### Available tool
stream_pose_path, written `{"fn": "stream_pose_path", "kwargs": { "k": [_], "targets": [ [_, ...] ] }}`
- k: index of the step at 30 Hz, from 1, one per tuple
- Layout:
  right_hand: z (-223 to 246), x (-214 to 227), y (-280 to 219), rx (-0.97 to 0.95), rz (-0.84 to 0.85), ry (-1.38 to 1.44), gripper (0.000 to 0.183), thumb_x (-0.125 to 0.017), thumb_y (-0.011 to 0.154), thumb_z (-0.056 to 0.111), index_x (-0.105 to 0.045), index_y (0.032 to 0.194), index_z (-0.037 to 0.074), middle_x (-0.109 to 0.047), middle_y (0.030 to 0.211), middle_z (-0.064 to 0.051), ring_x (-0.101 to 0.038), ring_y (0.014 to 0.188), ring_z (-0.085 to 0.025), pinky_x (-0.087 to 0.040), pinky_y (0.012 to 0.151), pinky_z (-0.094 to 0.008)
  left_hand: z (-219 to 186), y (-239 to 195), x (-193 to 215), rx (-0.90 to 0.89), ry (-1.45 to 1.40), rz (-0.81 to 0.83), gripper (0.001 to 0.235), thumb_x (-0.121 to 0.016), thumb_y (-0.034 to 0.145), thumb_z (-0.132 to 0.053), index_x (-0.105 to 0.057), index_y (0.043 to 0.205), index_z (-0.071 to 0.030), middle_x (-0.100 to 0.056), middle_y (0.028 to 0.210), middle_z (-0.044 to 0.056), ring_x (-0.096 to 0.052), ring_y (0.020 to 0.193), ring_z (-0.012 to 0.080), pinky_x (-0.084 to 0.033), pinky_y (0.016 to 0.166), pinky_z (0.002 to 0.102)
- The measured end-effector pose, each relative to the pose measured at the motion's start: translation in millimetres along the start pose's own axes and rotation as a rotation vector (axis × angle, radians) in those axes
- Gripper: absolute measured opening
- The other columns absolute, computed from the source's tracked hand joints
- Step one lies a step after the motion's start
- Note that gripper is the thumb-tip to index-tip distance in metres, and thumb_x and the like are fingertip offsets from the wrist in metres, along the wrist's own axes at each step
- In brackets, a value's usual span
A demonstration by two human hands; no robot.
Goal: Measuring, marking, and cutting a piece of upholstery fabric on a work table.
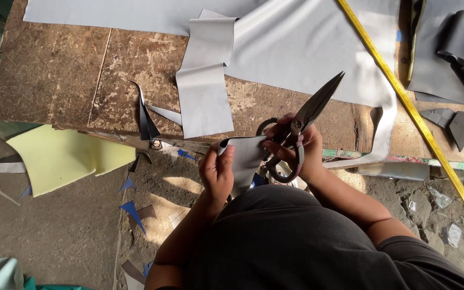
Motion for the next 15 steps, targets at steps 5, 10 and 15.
{"fn": "stream_pose_path", "kwargs": {
  "k": [5,10,15],
  "targets": [
    [-2,3,-5,-0.001,-0.016,-0.029,0.054,-0.086,0.072,-0.013,-0.058,0.115,-0.001,-0.072,0.083,-0.018,-0.076,0.096,-0.031,-0.061,0.090,-0.043,8,-6,-2,-0.003,-0.036,0.031,0.012,-0.068,0.098,-0.009,-0.071,0.094,0.001,-0.070,0.073,0.017,-0.069,0.067,0.0225,-0.053,0.062,0.035],
    [4,1,-3,0.076,0.033,-0.025,0.050,-0.086,0.075,-0.010,-0.056,0.114,-0.002,-0.071,0.083,-0.018,-0.075,0.093,-0.031,-0.060,0.088,-0.042,-8,0,-1,0.080,-0.143,0.015,0.013,-0.071,0.097,-0.011,-0.072,0.104,0.001,-0.073,0.086,0.012,-0.067,0.079,0.0203,-0.055,0.075,0.036],
    [22,-12,-1,0.155,0.089,-0.036,0.051,-0.088,0.073,-0.008,-0.058,0.113,-0.003,-0.072,0.083,-0.018,-0.075,0.087,-0.027,-0.060,0.083,-0.040,-5,11,9,0.243,-0.185,0.005,0.012,-0.072,0.098,-0.016,-0.071,0.099,-0.004,-0.064,0.080,0.005,-0.056,0.078,0.0112,-0.049,0.077,0.033]
  ]
}}
Point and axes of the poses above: each hand's wrist, its own y-axis towards the middle knuckle, its own x-axis out of the back of the hand, z = x × y, the point moved 8 cm from there along y, towards the middle knuckle
